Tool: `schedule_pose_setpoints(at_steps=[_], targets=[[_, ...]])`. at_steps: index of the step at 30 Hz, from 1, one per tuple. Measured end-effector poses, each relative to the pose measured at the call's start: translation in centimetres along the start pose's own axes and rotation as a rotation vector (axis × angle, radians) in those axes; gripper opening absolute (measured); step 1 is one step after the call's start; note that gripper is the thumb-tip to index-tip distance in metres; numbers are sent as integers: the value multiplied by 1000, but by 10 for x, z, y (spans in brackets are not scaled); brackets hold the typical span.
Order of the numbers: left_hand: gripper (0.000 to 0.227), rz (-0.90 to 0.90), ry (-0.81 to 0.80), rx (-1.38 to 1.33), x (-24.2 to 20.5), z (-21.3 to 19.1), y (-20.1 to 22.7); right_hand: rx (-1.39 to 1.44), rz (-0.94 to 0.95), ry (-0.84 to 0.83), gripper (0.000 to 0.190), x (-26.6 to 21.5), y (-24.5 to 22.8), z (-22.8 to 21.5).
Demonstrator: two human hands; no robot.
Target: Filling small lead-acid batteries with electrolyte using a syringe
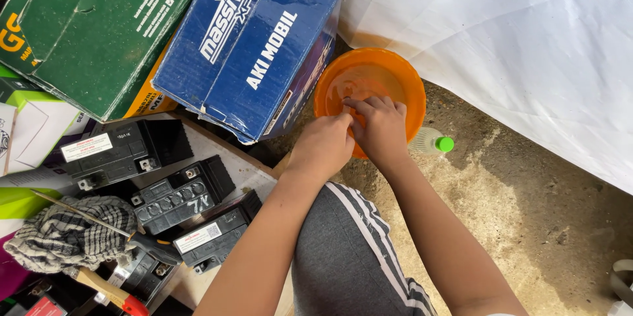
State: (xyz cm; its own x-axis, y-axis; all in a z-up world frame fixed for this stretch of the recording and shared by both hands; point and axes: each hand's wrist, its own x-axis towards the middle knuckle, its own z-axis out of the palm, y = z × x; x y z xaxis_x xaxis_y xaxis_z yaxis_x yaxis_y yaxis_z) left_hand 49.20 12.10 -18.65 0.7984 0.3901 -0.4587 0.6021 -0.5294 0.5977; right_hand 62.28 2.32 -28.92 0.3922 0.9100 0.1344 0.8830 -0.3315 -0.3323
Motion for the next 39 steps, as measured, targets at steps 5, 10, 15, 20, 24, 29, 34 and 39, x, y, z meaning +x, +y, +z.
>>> schedule_pose_setpoints(at_steps=[5, 10, 15, 20, 24, 29, 34, 39], targets=[[32, 8, 28, 5, -8, -7, 8, -31, -2, 28, 31, -3, 6, 9], [25, 25, 68, 37, -16, -6, 10, 8, 41, -7, 30, -4, 3, 2], [22, 65, 121, 43, -24, -3, 8, 0, 48, 23, 24, -7, 2, 5], [15, 96, 224, 29, -21, 8, -5, 5, 23, -8, 27, -5, 0, -9], [22, 249, 383, 14, -42, -5, -4, 143, 8, -130, 32, -1, -12, -40], [42, 341, 541, -74, -103, -44, 20, 292, -69, -132, 26, 5, -71, -115], [68, 386, 870, -12, -168, -55, 14, 491, -191, -164, 19, 7, -144, -191], [77, 382, 998, -80, -247, -59, 9, 680, -347, -284, 28, -6, -203, -212]])
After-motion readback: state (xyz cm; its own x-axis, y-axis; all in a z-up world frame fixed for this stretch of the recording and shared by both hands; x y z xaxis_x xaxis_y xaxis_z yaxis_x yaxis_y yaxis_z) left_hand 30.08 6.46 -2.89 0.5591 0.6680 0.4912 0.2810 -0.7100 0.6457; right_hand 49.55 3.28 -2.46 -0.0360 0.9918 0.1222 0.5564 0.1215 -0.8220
